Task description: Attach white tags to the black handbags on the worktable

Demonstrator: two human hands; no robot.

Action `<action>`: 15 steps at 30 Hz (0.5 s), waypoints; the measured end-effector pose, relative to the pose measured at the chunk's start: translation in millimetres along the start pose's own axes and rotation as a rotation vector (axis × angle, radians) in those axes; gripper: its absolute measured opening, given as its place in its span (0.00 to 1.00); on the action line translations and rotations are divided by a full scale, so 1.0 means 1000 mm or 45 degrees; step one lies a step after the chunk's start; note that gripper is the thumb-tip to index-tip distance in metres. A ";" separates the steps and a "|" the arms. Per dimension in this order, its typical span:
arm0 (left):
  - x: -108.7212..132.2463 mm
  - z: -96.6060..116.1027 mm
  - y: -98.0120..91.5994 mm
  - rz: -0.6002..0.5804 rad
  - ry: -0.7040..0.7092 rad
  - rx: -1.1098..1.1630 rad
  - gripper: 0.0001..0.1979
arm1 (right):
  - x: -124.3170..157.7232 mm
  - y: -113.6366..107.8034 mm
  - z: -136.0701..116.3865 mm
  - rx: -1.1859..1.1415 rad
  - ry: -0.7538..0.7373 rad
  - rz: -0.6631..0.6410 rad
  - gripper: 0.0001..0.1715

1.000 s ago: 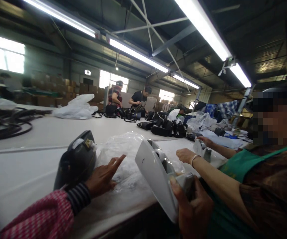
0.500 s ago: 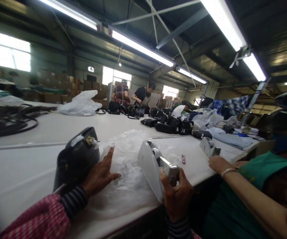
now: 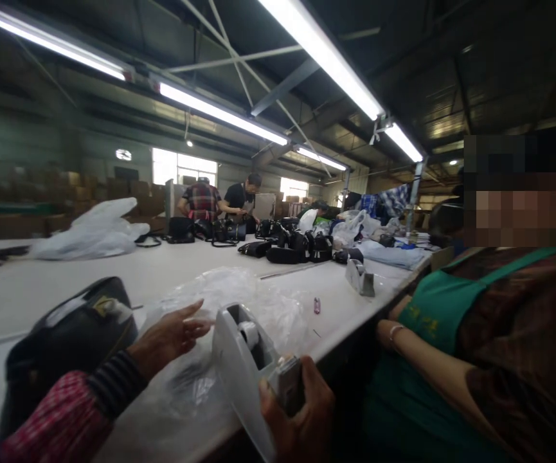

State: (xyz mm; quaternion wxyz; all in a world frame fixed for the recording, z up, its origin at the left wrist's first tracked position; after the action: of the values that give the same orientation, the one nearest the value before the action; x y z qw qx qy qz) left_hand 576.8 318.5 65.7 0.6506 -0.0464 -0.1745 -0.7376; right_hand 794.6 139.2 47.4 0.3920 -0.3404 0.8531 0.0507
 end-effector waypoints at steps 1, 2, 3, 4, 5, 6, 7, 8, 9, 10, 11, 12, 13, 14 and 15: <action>-0.004 0.006 0.000 -0.011 0.027 -0.015 0.18 | 0.000 0.000 -0.002 -0.013 -0.018 -0.005 0.17; -0.007 0.015 0.002 -0.040 0.086 0.000 0.16 | 0.001 0.000 -0.005 -0.030 -0.039 -0.012 0.17; -0.008 0.026 0.006 -0.098 0.160 0.047 0.14 | 0.000 0.000 -0.006 -0.046 -0.061 -0.017 0.16; -0.007 0.039 0.011 -0.178 0.238 0.112 0.13 | 0.000 0.002 -0.008 -0.057 -0.076 -0.021 0.15; -0.005 0.052 0.019 -0.266 0.316 0.186 0.13 | -0.001 0.004 -0.009 -0.065 -0.084 -0.029 0.15; -0.001 0.065 0.026 -0.353 0.391 0.256 0.14 | -0.002 0.008 -0.010 -0.071 -0.087 -0.041 0.14; 0.003 0.077 0.034 -0.420 0.453 0.309 0.14 | -0.002 0.013 -0.011 -0.079 -0.087 -0.057 0.13; 0.007 0.087 0.041 -0.470 0.500 0.336 0.14 | -0.003 0.019 -0.012 -0.088 -0.089 -0.077 0.12; 0.011 0.096 0.047 -0.508 0.541 0.342 0.15 | -0.004 0.026 -0.014 -0.099 -0.093 -0.099 0.11; 0.015 0.102 0.052 -0.535 0.581 0.335 0.15 | -0.004 0.034 -0.015 -0.114 -0.099 -0.116 0.10; 0.018 0.106 0.055 -0.556 0.618 0.321 0.16 | -0.003 0.041 -0.016 -0.128 -0.107 -0.131 0.10; 0.021 0.109 0.056 -0.567 0.652 0.302 0.16 | -0.003 0.049 -0.017 -0.141 -0.118 -0.149 0.10; 0.023 0.110 0.055 -0.572 0.681 0.285 0.16 | -0.002 0.057 -0.018 -0.158 -0.137 -0.164 0.10; 0.025 0.110 0.053 -0.570 0.703 0.275 0.17 | -0.001 0.064 -0.019 -0.174 -0.162 -0.184 0.09; 0.026 0.108 0.049 -0.560 0.718 0.274 0.17 | 0.000 0.070 -0.019 -0.185 -0.189 -0.211 0.09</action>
State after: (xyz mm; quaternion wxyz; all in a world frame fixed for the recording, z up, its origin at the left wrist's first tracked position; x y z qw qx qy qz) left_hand 604.0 324.1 184.4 0.5004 0.2657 -0.0708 -0.8210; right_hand 738.8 185.5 48.0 0.4311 -0.4325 0.7849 0.1050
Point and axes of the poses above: each hand's wrist, its own x-axis away from the middle knuckle, its own y-axis out of the palm, z = x × y, the point moved 5 cm from there along -x, towards the middle knuckle, and after that the axes turned 1 degree about y, right-handed, at the moved point
